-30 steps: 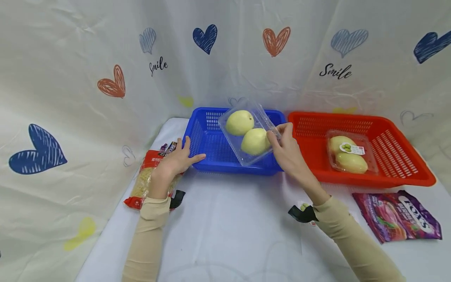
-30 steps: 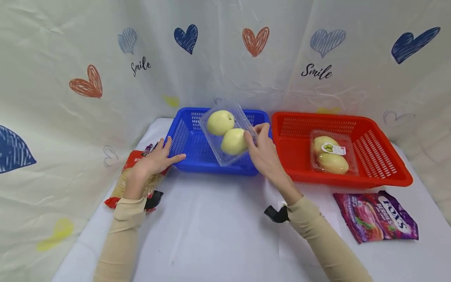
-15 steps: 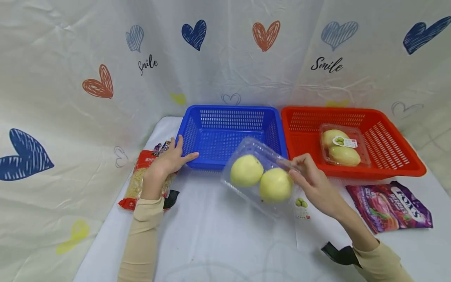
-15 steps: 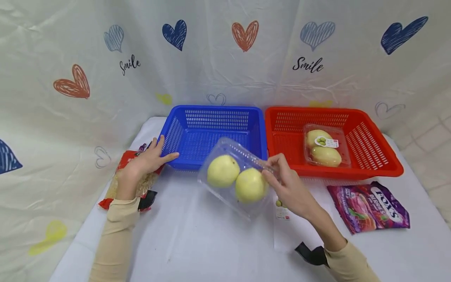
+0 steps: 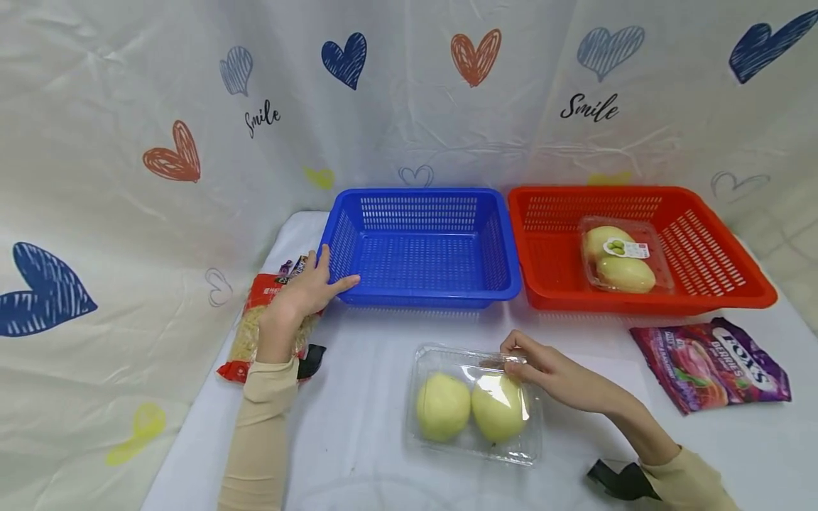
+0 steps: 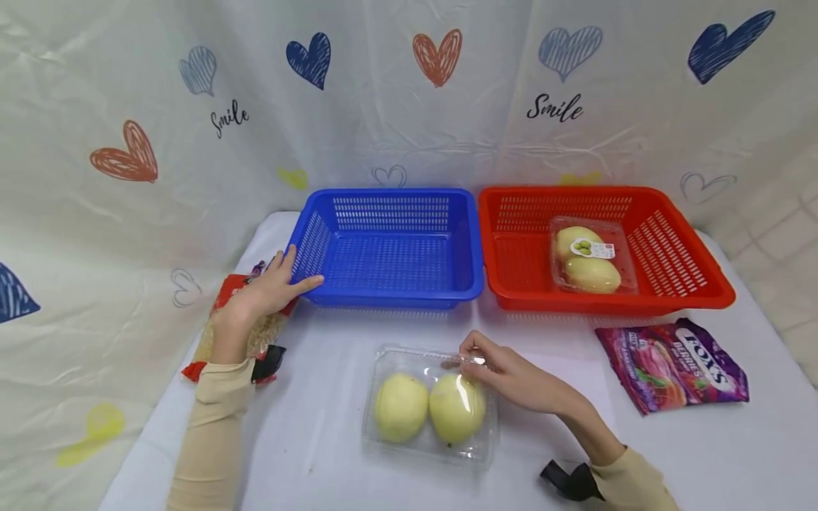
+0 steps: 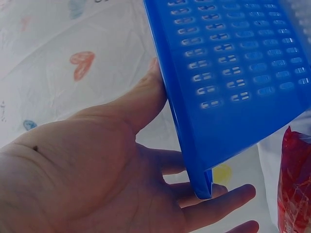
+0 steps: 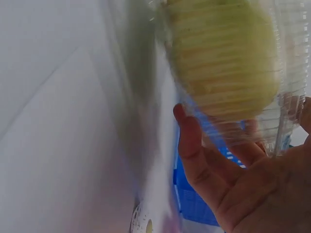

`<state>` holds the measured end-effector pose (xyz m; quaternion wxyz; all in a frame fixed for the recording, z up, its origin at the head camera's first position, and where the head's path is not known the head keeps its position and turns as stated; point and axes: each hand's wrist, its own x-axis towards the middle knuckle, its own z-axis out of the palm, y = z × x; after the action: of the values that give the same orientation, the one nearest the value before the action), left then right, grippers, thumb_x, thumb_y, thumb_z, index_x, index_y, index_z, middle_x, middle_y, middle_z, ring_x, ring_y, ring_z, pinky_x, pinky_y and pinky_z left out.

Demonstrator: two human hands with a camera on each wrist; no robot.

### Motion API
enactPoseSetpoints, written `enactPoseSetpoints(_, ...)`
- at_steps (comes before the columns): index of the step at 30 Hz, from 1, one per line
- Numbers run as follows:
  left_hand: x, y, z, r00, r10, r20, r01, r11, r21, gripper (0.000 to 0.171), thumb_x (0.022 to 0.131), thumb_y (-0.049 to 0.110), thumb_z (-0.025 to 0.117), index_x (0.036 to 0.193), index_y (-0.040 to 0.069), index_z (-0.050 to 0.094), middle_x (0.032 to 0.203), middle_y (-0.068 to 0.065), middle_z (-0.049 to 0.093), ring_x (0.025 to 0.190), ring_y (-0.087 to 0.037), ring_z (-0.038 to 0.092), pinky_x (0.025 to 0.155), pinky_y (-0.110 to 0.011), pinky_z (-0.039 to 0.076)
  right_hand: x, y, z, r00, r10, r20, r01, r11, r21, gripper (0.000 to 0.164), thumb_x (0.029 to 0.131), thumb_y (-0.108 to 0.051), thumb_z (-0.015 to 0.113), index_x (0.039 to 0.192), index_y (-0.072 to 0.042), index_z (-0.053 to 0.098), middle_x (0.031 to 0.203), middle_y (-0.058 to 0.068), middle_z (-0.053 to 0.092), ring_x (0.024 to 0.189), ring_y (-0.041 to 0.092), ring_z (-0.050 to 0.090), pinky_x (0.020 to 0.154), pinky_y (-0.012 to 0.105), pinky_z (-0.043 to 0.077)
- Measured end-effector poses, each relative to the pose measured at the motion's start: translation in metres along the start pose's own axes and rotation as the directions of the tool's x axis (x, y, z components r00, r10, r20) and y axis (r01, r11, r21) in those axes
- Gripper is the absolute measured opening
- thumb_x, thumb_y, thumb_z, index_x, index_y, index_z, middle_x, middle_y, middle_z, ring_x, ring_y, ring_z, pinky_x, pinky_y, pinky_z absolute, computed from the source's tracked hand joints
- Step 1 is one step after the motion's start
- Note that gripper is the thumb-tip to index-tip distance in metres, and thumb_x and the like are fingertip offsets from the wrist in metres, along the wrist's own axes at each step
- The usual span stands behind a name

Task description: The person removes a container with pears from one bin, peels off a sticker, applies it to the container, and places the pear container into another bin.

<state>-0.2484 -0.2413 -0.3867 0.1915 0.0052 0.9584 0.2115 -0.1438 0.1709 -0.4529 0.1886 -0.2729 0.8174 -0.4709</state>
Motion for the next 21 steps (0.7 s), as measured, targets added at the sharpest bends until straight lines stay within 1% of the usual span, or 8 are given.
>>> enactPoseSetpoints(4, 0.000, -0.001, 0.001, 1.000, 0.003, -0.004, -0.003, 1.000, -0.010, 0.104, 0.100, 0.068, 0.042, 0.163, 0.012, -0.019, 0.172, -0.022, -0.015, 0.155, -0.057, 0.013, 0.118, -0.070, 0.031, 0.007, 0.008, -0.001, 1.000, -0.001, 0.002, 0.002, 0.999, -0.042, 0.007, 0.108, -0.019, 0.050, 0.113, -0.016, 0.053, 0.124, 0.007, 0.073, 0.106, 0.002, 0.063, 0.082, 0.023, 0.053)
enactPoseSetpoints(8, 0.001, -0.002, 0.001, 1.000, 0.000, -0.007, 0.000, 1.000, -0.002, 0.104, 0.100, 0.070, 0.042, 0.162, 0.013, -0.019, 0.172, -0.022, -0.015, 0.155, -0.056, 0.012, 0.119, -0.071, 0.029, 0.014, 0.012, 0.001, 0.999, 0.003, -0.048, -0.009, 0.992, -0.127, 0.010, 0.107, -0.023, 0.053, 0.115, -0.022, 0.059, 0.118, -0.003, 0.074, 0.105, 0.007, 0.065, 0.085, 0.026, 0.056)
enactPoseSetpoints(9, 0.002, -0.002, 0.001, 1.000, 0.001, -0.006, -0.001, 1.000, -0.002, 0.105, 0.100, 0.070, 0.042, 0.162, 0.013, -0.019, 0.172, -0.022, -0.015, 0.155, -0.056, 0.012, 0.119, -0.071, 0.029, 0.015, 0.012, 0.002, 0.998, 0.003, -0.066, -0.013, 0.987, -0.157, 0.011, 0.107, -0.024, 0.054, 0.115, -0.023, 0.060, 0.117, -0.006, 0.074, 0.108, 0.008, 0.066, 0.088, 0.026, 0.056)
enactPoseSetpoints(13, 0.002, -0.002, 0.000, 1.000, 0.006, -0.005, -0.006, 1.000, 0.009, 0.105, 0.100, 0.070, 0.041, 0.162, 0.012, -0.020, 0.172, -0.023, -0.015, 0.154, -0.057, 0.013, 0.120, -0.071, 0.027, 0.015, 0.011, 0.004, 0.993, -0.010, -0.115, -0.017, 0.971, -0.237, 0.017, 0.105, -0.026, 0.058, 0.121, -0.023, 0.065, 0.122, -0.004, 0.073, 0.113, 0.017, 0.070, 0.092, 0.032, 0.059)
enactPoseSetpoints(16, 0.001, -0.002, -0.001, 1.000, 0.008, -0.009, -0.008, 1.000, 0.020, 0.104, 0.101, 0.069, 0.041, 0.162, 0.011, -0.019, 0.171, -0.023, -0.015, 0.153, -0.058, 0.015, 0.119, -0.071, 0.027, 0.009, 0.008, 0.001, 0.985, -0.018, -0.174, -0.036, 0.953, -0.301, 0.025, 0.106, -0.028, 0.057, 0.127, -0.018, 0.066, 0.129, 0.000, 0.070, 0.113, 0.021, 0.069, 0.091, 0.036, 0.060)
enactPoseSetpoints(17, 0.001, -0.002, -0.001, 1.000, 0.009, -0.010, -0.009, 1.000, 0.024, 0.104, 0.101, 0.069, 0.041, 0.162, 0.011, -0.019, 0.171, -0.024, -0.014, 0.153, -0.058, 0.016, 0.119, -0.071, 0.028, 0.005, 0.008, -0.001, 0.979, -0.017, -0.205, -0.054, 0.941, -0.335, 0.026, 0.106, -0.028, 0.057, 0.128, -0.017, 0.066, 0.130, 0.001, 0.069, 0.112, 0.023, 0.069, 0.091, 0.038, 0.060)
enactPoseSetpoints(19, 0.001, -0.002, -0.001, 1.000, 0.012, -0.010, -0.011, 1.000, 0.028, 0.104, 0.101, 0.069, 0.041, 0.162, 0.010, -0.019, 0.171, -0.024, -0.014, 0.153, -0.059, 0.016, 0.118, -0.071, 0.029, -0.003, 0.010, -0.005, 0.963, -0.022, -0.268, -0.102, 0.892, -0.441, 0.028, 0.105, -0.026, 0.059, 0.129, -0.013, 0.066, 0.129, 0.005, 0.069, 0.112, 0.026, 0.068, 0.092, 0.045, 0.059)
enactPoseSetpoints(21, 0.001, -0.002, 0.000, 1.000, 0.012, -0.006, -0.012, 1.000, 0.025, 0.104, 0.101, 0.069, 0.041, 0.162, 0.010, -0.019, 0.171, -0.024, -0.014, 0.153, -0.059, 0.016, 0.118, -0.071, 0.029, -0.013, 0.015, -0.008, 0.948, -0.018, -0.318, -0.170, 0.815, -0.555, 0.032, 0.102, -0.025, 0.065, 0.129, -0.009, 0.066, 0.127, 0.011, 0.068, 0.111, 0.032, 0.067, 0.095, 0.054, 0.056)
